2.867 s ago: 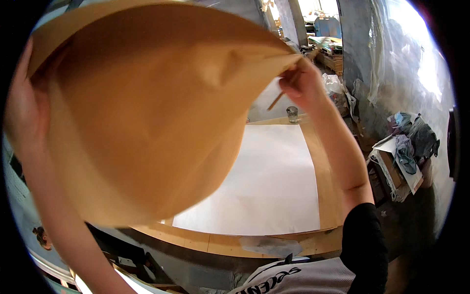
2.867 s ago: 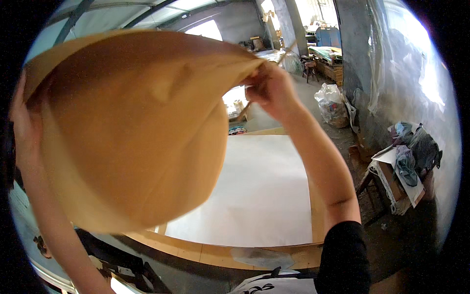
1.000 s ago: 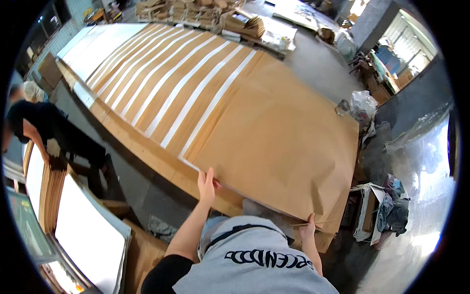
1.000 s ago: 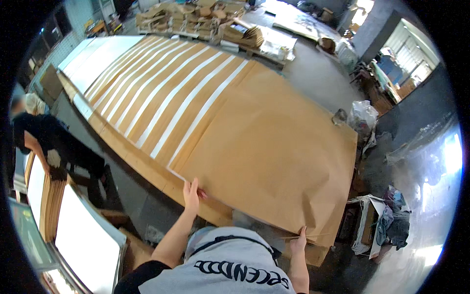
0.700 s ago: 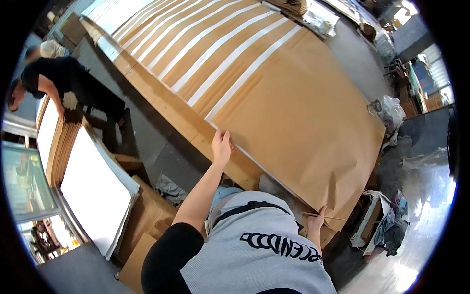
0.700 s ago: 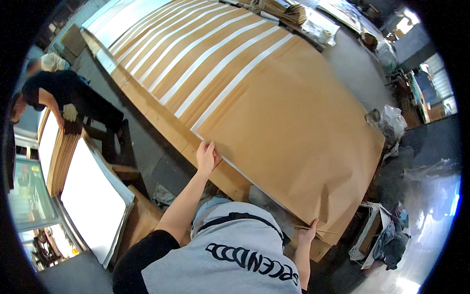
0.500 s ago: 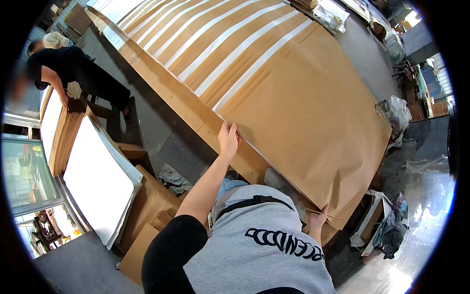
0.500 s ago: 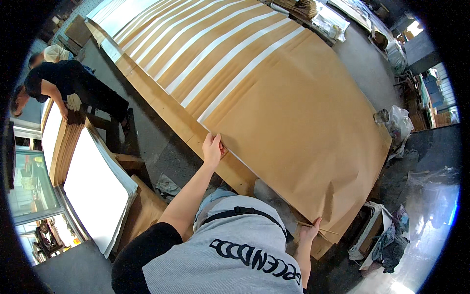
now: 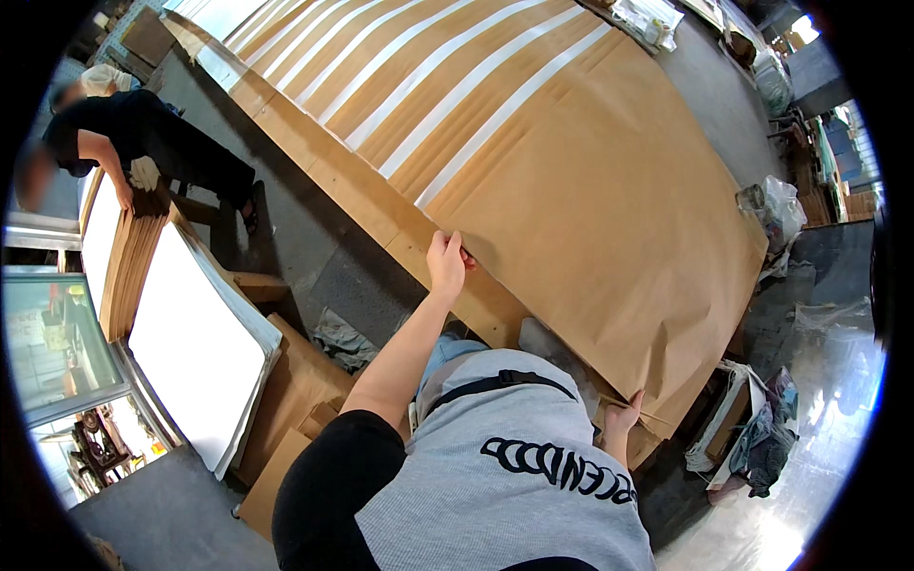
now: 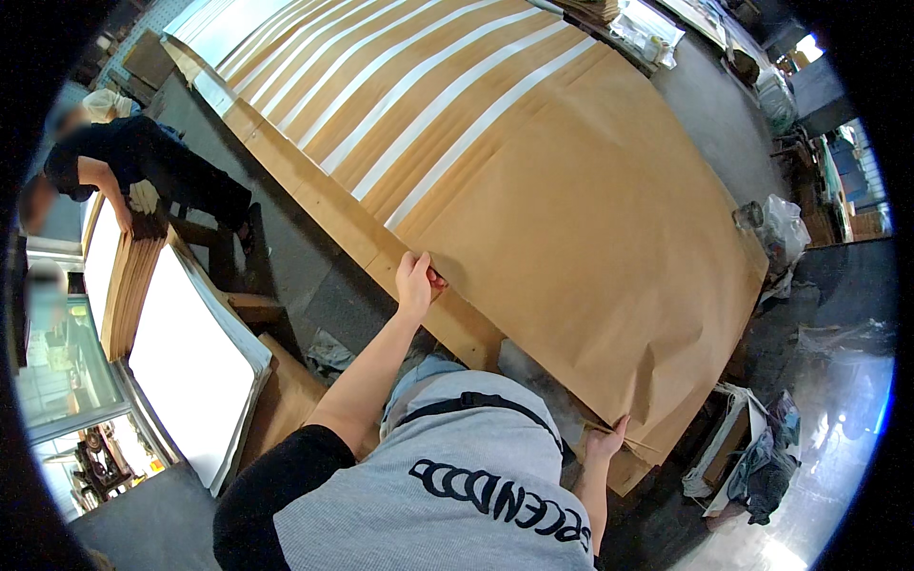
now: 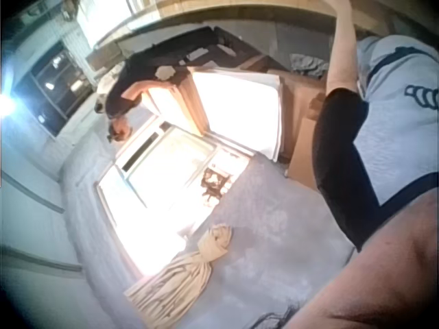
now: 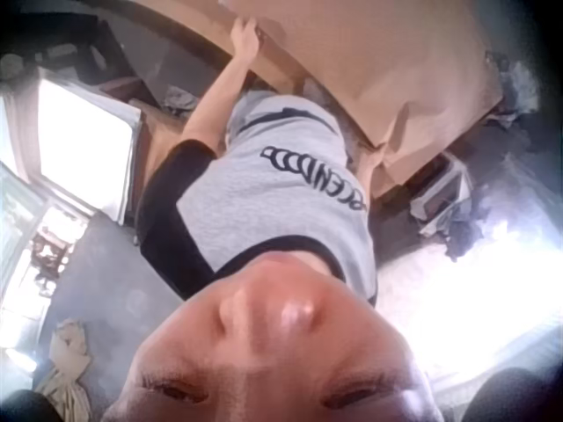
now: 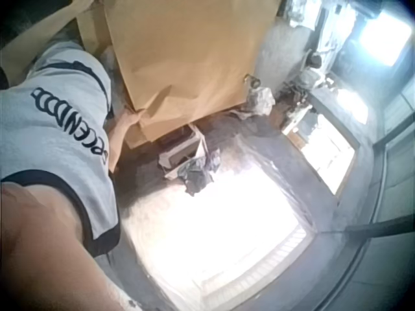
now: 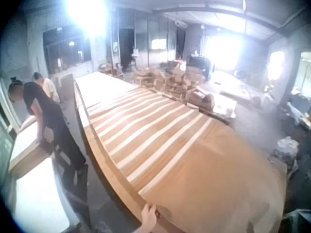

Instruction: The person repeatedly picks up large sheets of brown paper, places them on a long wooden structure, and smooths them down with a thin stick. The person then removes the paper and repeats the process with new sheets. Other people are visible in the background working on similar tasks.

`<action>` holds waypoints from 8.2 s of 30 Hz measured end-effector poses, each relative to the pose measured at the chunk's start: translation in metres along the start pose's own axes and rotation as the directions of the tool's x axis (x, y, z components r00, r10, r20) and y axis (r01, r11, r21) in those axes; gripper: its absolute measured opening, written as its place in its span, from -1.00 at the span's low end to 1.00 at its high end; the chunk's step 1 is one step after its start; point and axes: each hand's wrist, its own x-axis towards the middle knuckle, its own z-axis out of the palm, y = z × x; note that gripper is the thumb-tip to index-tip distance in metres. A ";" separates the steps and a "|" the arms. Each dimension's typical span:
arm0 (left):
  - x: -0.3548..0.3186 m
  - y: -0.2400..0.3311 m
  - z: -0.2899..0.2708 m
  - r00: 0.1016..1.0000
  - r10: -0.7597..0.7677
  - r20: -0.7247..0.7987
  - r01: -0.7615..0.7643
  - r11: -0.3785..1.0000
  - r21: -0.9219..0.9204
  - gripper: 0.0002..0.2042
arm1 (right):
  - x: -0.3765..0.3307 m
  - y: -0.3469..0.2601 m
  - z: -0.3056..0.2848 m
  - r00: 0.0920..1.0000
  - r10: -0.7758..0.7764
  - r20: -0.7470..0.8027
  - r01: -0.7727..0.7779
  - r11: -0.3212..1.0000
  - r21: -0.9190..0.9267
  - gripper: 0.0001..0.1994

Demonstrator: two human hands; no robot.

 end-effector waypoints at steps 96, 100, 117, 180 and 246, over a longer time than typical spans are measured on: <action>-0.269 -0.142 -0.140 0.741 -0.614 -0.274 0.670 0.704 0.235 -0.78 | -0.005 0.009 -0.044 0.780 0.472 0.411 0.603 -0.389 -0.697 -0.63; -0.297 -0.166 -0.149 0.710 -0.638 -0.298 0.693 0.708 0.134 -0.78 | -0.010 0.002 -0.016 0.542 0.625 0.562 0.782 -0.130 -0.610 -0.74; -0.450 -0.285 -0.200 0.763 -0.439 -0.475 0.273 0.884 -0.379 -0.84 | 0.037 -0.071 0.118 0.755 0.538 0.375 0.282 0.251 -0.926 -0.58; -0.690 -0.434 -0.141 -0.316 -0.776 -0.546 -0.590 0.611 -0.527 -0.71 | -0.397 0.263 -0.101 -0.259 0.691 -0.675 0.655 0.639 0.402 -0.73; -0.722 -0.444 -0.206 -0.449 -0.551 -0.704 -0.334 0.834 -0.440 -0.72 | -0.383 0.271 -0.124 -0.138 0.920 -0.366 0.786 0.326 0.525 -0.74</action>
